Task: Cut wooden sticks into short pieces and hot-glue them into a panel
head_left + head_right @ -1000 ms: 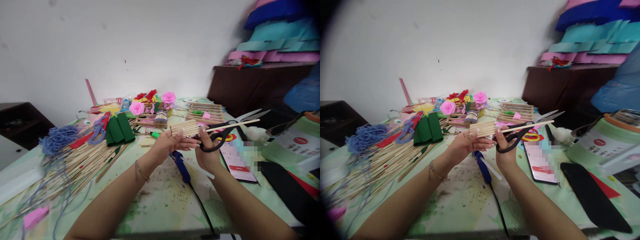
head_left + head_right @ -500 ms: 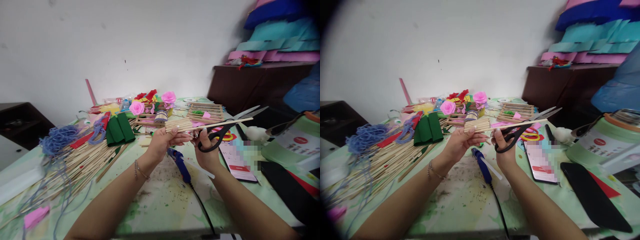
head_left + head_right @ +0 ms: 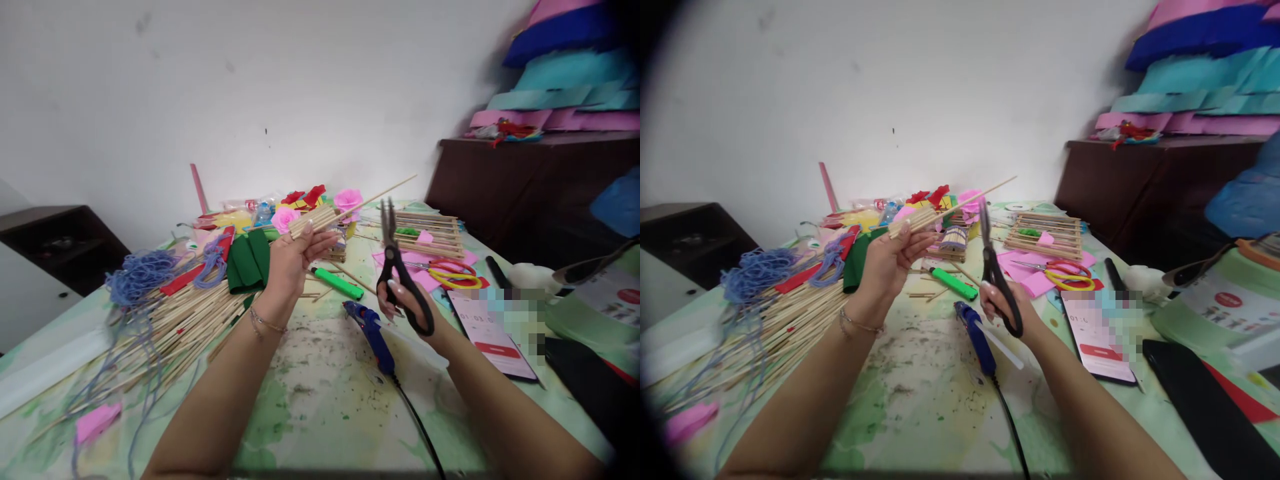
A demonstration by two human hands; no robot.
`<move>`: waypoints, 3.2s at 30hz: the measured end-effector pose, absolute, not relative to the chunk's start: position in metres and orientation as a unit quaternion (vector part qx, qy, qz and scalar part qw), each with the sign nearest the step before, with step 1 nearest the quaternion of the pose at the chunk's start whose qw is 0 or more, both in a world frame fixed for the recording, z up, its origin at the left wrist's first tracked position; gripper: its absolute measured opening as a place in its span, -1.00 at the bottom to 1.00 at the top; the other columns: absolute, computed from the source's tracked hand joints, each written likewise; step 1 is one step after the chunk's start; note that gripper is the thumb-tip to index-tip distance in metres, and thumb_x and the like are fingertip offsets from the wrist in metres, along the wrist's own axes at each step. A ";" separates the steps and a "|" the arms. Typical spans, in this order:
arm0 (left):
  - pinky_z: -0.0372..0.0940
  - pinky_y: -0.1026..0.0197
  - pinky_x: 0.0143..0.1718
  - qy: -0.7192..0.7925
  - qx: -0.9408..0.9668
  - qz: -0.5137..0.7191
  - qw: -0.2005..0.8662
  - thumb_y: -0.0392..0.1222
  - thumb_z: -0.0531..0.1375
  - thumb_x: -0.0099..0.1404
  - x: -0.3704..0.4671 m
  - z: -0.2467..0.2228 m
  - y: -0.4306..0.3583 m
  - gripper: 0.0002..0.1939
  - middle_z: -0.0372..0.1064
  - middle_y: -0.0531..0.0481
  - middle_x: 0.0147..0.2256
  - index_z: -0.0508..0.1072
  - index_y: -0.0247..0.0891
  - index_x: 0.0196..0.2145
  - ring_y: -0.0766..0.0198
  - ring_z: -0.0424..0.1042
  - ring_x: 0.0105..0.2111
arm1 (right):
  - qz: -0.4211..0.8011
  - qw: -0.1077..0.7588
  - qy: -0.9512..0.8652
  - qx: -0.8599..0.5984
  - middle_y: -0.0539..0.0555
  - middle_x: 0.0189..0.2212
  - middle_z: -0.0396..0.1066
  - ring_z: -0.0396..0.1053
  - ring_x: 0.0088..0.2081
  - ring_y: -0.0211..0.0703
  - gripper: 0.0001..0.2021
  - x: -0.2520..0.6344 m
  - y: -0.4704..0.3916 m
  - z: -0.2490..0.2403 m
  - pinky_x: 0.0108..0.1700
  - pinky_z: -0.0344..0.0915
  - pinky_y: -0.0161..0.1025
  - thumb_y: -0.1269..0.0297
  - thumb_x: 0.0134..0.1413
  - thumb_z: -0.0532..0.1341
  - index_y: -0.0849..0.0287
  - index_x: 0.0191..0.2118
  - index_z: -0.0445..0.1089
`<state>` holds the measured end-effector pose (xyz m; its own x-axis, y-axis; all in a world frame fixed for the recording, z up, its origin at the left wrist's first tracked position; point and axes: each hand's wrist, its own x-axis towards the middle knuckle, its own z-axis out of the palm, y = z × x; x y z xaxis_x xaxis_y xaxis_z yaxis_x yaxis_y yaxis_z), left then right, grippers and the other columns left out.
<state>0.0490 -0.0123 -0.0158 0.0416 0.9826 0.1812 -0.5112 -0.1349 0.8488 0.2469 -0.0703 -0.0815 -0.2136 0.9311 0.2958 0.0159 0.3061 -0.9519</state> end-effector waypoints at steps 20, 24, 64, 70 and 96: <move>0.47 0.17 -0.29 0.275 0.536 0.603 0.523 -0.02 0.28 0.16 0.052 -0.018 -0.022 -0.66 0.55 -0.16 -0.42 0.47 -0.39 -0.27 0.11 0.57 -0.38 | 0.427 0.400 -0.690 -0.426 -0.09 -0.64 0.04 0.00 -0.59 -0.33 -0.52 0.250 -0.067 -0.088 -0.52 -0.08 -0.30 -0.18 -0.08 0.23 0.16 -0.58 0.16; 0.47 0.15 -0.27 0.270 0.544 0.605 0.514 0.00 0.28 0.15 0.052 -0.019 -0.021 -0.65 0.56 -0.16 -0.41 0.47 -0.39 -0.31 0.12 0.57 -0.38 | 0.422 0.389 -0.691 -0.440 -0.10 -0.64 0.02 -0.03 -0.58 -0.34 -0.54 0.249 -0.067 -0.086 -0.53 -0.12 -0.31 -0.14 -0.08 0.24 0.17 -0.58 0.16; 0.28 0.15 -0.17 0.409 0.747 0.522 -0.052 0.02 0.00 0.38 0.038 -0.019 -0.011 -0.67 0.45 -0.13 -0.21 0.39 -0.25 -0.12 0.21 0.41 -0.24 | 0.373 0.384 -0.649 -0.541 -0.11 -0.72 0.06 0.01 -0.62 -0.34 -0.80 0.247 -0.072 -0.080 -0.55 -0.05 -0.32 0.21 -0.16 0.14 0.16 -0.63 0.16; 0.25 0.16 -0.24 0.384 0.789 0.468 -0.104 -0.09 -0.05 0.42 0.045 -0.029 -0.010 -0.66 0.47 -0.13 -0.34 0.46 -0.31 -0.27 0.18 0.41 -0.30 | 0.375 0.367 -0.677 -0.516 -0.11 -0.71 -0.01 -0.04 -0.61 -0.36 -0.74 0.250 -0.071 -0.085 -0.54 -0.11 -0.32 0.27 -0.14 0.15 0.15 -0.68 0.06; 0.18 0.16 -0.33 0.294 0.820 0.416 -0.262 -0.35 0.00 0.34 0.059 -0.032 -0.020 -0.76 0.42 -0.10 -0.44 0.39 -0.28 -0.43 0.20 0.35 -0.40 | 0.436 0.374 -0.656 -0.490 -0.06 -0.71 0.18 0.14 -0.60 -0.28 -0.93 0.249 -0.072 -0.084 -0.51 0.06 -0.30 0.34 -0.26 0.09 0.19 -0.60 0.28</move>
<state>0.0593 -0.0198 -0.0324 0.4804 0.2644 0.8363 0.7001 -0.6899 -0.1840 0.2486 -0.0716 -0.0841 -0.2400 0.9687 0.0627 0.3176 0.1394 -0.9379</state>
